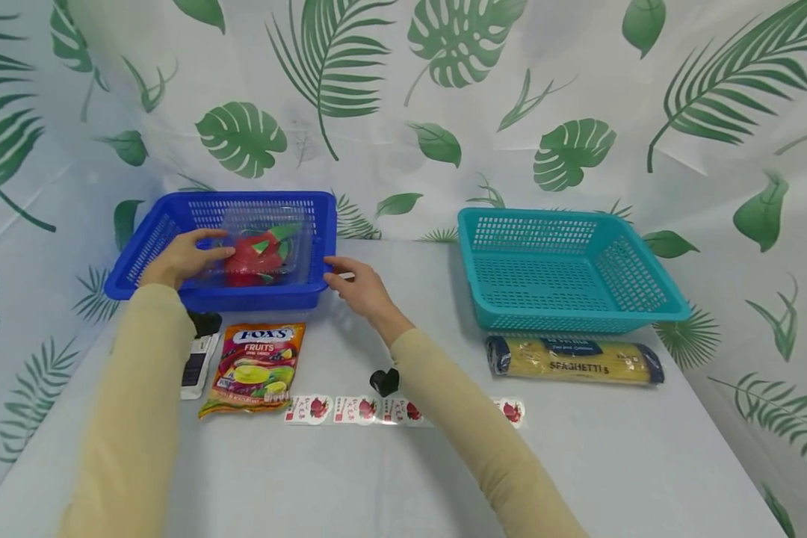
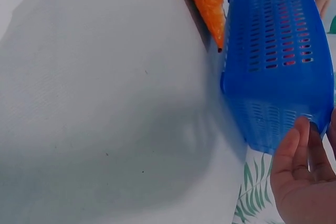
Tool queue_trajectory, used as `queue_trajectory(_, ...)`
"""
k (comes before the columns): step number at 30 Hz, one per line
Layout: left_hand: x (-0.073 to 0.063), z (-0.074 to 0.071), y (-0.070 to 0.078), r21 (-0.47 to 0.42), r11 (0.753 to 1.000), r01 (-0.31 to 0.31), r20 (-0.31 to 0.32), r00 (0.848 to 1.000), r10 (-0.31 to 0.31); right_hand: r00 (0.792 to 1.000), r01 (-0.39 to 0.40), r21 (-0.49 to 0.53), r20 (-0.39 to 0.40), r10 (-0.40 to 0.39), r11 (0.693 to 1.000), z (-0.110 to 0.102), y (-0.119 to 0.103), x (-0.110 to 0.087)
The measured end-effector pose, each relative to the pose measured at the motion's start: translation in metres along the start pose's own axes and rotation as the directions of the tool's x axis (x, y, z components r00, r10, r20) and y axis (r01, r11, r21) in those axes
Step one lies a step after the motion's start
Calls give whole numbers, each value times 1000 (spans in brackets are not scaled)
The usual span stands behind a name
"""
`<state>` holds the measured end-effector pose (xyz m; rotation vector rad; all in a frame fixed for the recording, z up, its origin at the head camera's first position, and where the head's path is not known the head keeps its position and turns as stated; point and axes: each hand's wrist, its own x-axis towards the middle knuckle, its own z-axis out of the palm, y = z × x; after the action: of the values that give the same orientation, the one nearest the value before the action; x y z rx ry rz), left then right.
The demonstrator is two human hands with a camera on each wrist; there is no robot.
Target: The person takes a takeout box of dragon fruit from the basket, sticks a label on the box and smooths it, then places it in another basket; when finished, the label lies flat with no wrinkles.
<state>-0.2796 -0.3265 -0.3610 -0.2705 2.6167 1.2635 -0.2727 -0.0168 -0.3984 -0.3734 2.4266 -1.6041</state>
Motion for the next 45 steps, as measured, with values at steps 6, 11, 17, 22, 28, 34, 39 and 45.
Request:
queue_trajectory(6,3,10,4,22,998,-57,38,998,57,1000,6,-5,-4,-6,1000,1,1,1)
queue_trajectory(11,3,11,1,1,998,-63,86,994,62,1000,9,4,6,-9,1000,1,2,1)
queue_trajectory(17,6,14,1,-52,996,-74,134,988,80,1000,13,28,19,-13,1000,0,3,1)
queue_trajectory(22,4,15,4,-47,996,-78,120,989,83,999,17,28,30,-18,999,-1,4,1)
queue_trajectory(28,5,15,3,-25,995,-96,120,988,98,999,19,30,31,-20,999,-1,4,2)
queue_trajectory(34,8,14,-2,-21,989,-148,114,982,149,999,25,32,40,-26,999,-3,4,1)
queue_trajectory(39,9,13,-3,-76,982,-172,106,978,179,999,34,30,37,-35,999,-3,1,-1)
queue_trajectory(45,6,10,3,-72,982,-173,77,981,179,999,39,29,35,-40,999,-3,1,-1)
